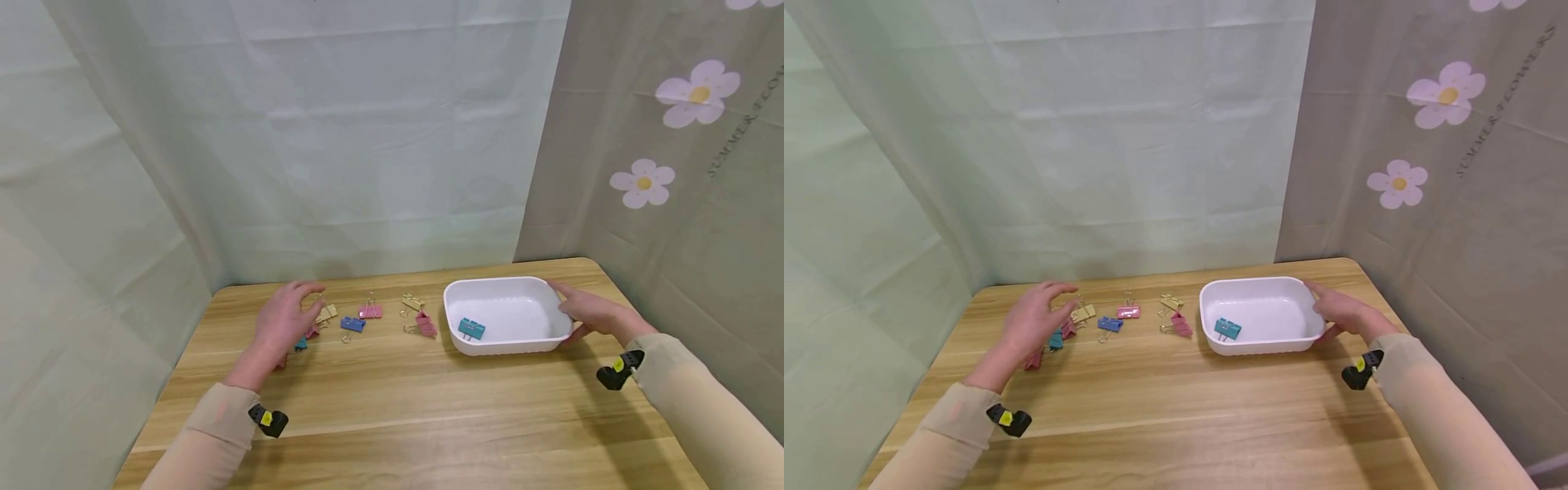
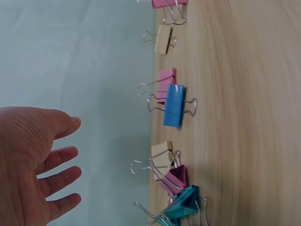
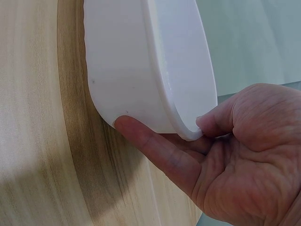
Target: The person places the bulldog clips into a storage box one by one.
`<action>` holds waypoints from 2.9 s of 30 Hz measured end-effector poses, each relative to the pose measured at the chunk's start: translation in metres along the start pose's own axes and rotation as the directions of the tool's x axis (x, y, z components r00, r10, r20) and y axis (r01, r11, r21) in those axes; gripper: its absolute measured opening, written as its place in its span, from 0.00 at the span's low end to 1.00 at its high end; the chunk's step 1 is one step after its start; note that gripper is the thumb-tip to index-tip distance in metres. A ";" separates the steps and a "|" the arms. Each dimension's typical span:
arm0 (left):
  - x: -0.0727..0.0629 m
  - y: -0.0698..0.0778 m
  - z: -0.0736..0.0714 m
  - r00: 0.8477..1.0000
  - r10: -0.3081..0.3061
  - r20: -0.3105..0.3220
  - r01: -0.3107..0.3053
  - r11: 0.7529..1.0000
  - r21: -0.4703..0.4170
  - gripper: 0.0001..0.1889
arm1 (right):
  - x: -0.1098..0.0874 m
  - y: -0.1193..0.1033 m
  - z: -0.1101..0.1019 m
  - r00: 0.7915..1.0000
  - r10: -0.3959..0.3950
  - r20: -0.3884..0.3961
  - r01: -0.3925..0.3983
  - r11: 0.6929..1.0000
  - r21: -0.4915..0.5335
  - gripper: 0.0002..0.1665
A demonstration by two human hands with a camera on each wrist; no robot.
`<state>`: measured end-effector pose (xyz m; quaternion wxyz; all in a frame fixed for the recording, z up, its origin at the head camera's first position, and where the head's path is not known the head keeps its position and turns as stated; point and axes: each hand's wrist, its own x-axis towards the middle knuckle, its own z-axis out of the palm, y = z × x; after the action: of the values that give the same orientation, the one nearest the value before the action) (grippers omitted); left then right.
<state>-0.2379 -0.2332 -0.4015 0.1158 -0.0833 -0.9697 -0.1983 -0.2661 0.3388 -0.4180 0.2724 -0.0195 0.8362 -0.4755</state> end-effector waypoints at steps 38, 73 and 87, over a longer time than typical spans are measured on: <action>-0.002 -0.006 0.029 0.996 0.049 0.080 -0.054 0.997 0.063 0.12 | 0.002 0.001 -0.002 1.000 0.014 0.008 -0.013 1.000 -0.001 0.45; 0.000 0.003 0.055 0.988 0.098 0.115 -0.115 0.983 0.144 0.08 | -0.001 -0.003 0.001 1.000 0.017 0.006 -0.017 1.000 -0.010 0.46; 0.001 0.003 0.063 0.991 0.105 0.086 -0.118 0.981 0.157 0.08 | 0.000 -0.003 0.000 1.000 0.024 -0.006 -0.024 1.000 -0.020 0.44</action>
<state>-0.2499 -0.2052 -0.4562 0.0957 -0.1356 -0.9801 -0.1088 -0.2665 0.3374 -0.4159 0.2756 -0.0110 0.8420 -0.4637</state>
